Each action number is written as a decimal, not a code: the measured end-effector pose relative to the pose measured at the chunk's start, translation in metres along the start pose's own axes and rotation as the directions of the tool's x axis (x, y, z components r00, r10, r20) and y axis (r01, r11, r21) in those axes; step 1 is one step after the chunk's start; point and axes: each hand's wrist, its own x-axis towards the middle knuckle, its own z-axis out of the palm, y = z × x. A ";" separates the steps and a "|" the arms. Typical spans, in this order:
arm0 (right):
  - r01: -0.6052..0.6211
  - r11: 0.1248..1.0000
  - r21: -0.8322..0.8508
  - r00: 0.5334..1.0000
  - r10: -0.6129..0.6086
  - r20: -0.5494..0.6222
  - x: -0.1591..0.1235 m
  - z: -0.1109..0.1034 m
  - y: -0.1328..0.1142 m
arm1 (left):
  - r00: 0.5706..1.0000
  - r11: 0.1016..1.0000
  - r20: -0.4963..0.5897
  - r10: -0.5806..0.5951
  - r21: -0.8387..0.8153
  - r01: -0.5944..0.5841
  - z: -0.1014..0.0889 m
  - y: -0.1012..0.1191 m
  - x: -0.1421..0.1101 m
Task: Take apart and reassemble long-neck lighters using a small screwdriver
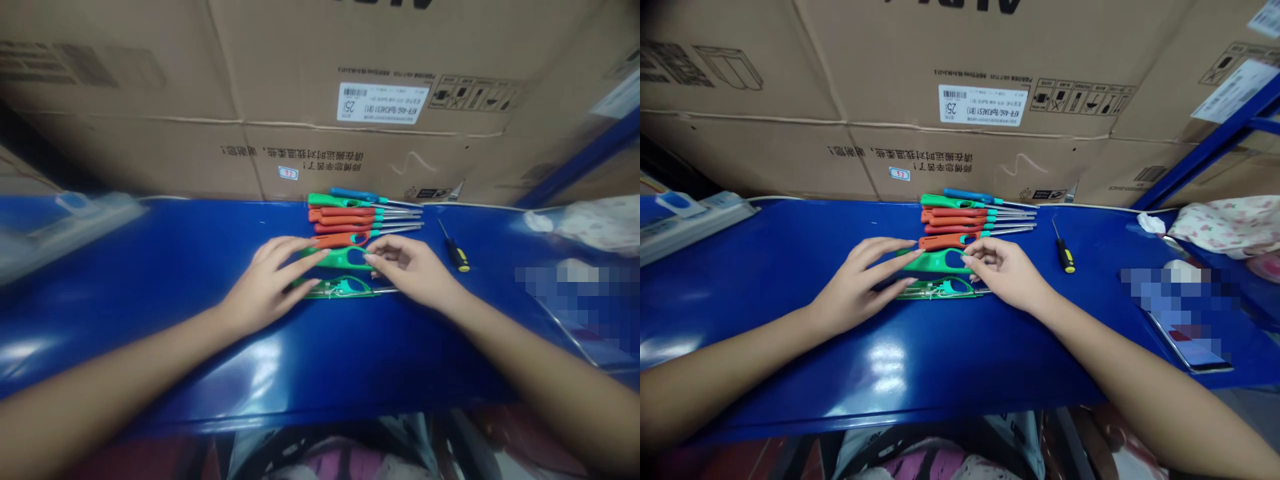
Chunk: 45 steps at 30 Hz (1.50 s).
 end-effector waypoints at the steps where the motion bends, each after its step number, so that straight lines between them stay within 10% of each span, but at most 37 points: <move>1: -0.062 0.993 0.099 0.998 0.060 0.021 -0.001 0.002 -0.002 | 1.000 1.000 -0.010 0.001 0.022 -0.001 -0.001 -0.002 0.000; 11: -0.193 0.970 0.146 0.972 0.169 0.164 -0.002 0.004 0.001 | 0.996 0.994 0.070 0.055 -0.094 -0.048 -0.003 0.001 -0.002; 21: 0.334 0.823 -0.459 0.926 -0.195 0.325 -0.008 0.004 0.001 | 0.982 0.978 0.185 0.024 -0.208 0.016 -0.003 -0.001 -0.001; 45: 0.353 0.845 -0.401 0.922 -0.242 0.302 -0.009 0.014 0.012 | 0.959 0.975 0.283 -0.008 -0.213 0.070 -0.005 -0.002 0.003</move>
